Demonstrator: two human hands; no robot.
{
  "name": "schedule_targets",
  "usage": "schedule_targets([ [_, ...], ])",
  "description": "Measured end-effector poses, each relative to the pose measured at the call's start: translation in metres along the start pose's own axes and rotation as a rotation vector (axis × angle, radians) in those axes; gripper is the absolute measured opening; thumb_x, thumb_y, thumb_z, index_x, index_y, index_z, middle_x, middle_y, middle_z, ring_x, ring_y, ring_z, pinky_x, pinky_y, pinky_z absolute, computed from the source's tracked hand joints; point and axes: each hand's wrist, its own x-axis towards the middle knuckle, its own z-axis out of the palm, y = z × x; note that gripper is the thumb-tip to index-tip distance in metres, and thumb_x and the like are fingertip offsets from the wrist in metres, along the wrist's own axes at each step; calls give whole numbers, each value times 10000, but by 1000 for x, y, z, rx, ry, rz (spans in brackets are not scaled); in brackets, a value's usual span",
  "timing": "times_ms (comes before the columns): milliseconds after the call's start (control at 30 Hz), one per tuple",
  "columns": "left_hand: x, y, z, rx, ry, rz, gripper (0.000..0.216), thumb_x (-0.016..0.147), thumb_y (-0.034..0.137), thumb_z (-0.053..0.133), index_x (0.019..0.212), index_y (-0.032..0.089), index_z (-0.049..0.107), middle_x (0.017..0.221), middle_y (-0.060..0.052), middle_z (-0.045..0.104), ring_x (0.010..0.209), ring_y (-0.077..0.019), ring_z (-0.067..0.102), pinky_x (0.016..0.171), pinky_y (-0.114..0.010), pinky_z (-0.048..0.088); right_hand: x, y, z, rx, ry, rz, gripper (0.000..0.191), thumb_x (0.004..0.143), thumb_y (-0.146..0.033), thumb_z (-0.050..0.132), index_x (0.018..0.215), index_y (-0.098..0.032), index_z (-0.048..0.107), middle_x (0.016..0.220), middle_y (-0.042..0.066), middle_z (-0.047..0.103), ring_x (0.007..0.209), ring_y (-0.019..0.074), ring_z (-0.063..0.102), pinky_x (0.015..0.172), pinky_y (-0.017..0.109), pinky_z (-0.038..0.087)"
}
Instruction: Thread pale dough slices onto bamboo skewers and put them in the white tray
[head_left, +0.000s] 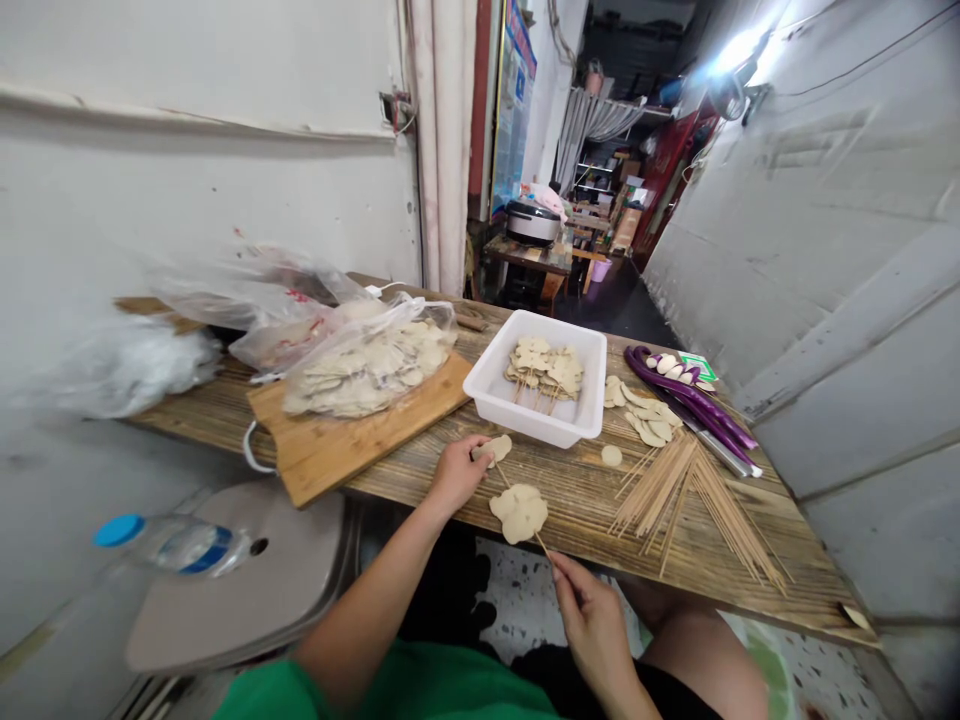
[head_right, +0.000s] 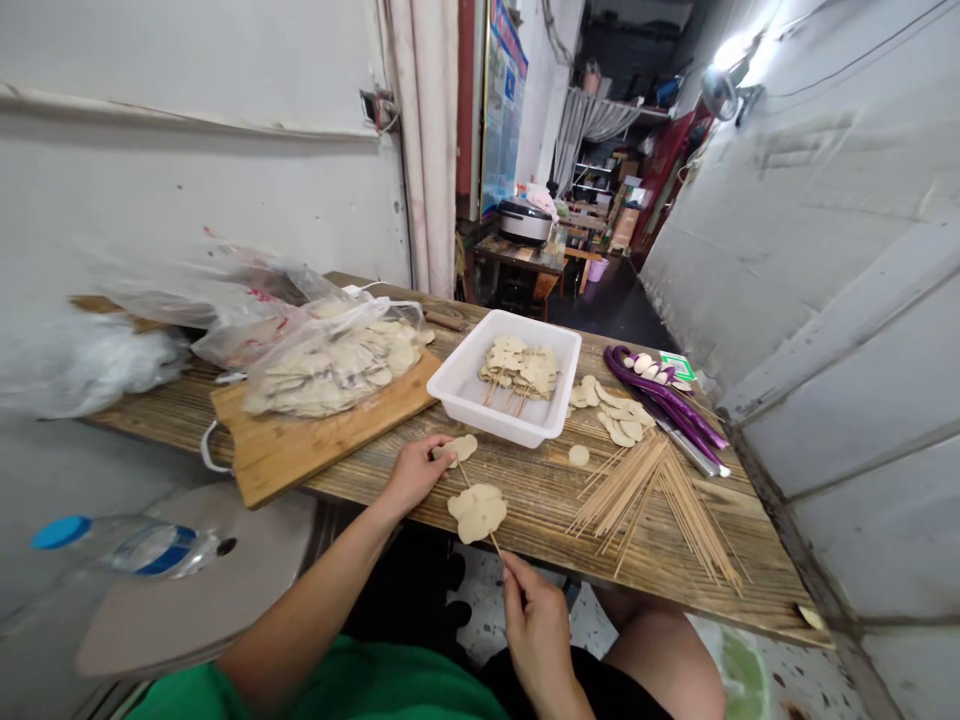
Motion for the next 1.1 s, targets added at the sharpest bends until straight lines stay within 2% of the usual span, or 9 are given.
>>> schedule_targets([
  [333, 5, 9, 0, -294, 36, -147, 190, 628, 169, 632, 810, 121, 655, 685, 0, 633, 481, -85, 508, 452, -196, 424, 0, -6, 3, 76, 65, -17, 275, 857, -261, 500, 1013, -196, 717, 975, 61, 745, 904, 205, 700, 812, 260, 549],
  [633, 8, 11, -6, -534, -14, -261, 236, 567, 171, 712, 777, 109, 624, 645, -1, 628, 482, -68, 498, 430, -169, 386, -4, -5, 2, 119, 64, -38, 289, 873, -305, 500, 1026, -195, 718, 999, 67, 737, 939, 212, 687, 841, 264, 540],
  [867, 8, 20, -12, -720, -119, -374, 195, 602, 107, 705, 781, 95, 628, 695, -41, 644, 538, -77, 537, 449, -164, 396, -5, 1, 2, 145, 55, -23, 286, 867, -293, 506, 1045, -199, 709, 1035, 66, 725, 977, 211, 671, 851, 270, 532],
  [967, 8, 23, -15, -785, -151, -416, 159, 627, 73, 690, 772, 98, 630, 717, -52, 648, 545, -74, 540, 450, -157, 399, -6, 4, 3, 203, 60, 5, 289, 859, -319, 520, 1039, -199, 711, 935, 64, 749, 847, 210, 704, 771, 267, 560],
  [1033, 8, 25, -16, -821, -174, -434, 139, 642, 53, 679, 764, 100, 632, 730, -56, 651, 544, -68, 538, 451, -151, 398, -7, 5, 4, 260, 48, 45, 302, 865, -344, 517, 1050, -197, 704, 736, 42, 740, 631, 183, 687, 613, 239, 567],
  [1100, 8, 26, -16, -878, -199, -454, 124, 650, 33, 672, 747, 102, 634, 733, -58, 652, 547, -65, 537, 455, -146, 402, -8, 6, 6, 319, 30, 79, 314, 874, -361, 509, 1067, -195, 693, 560, 2, 654, 480, 154, 605, 481, 216, 517],
])
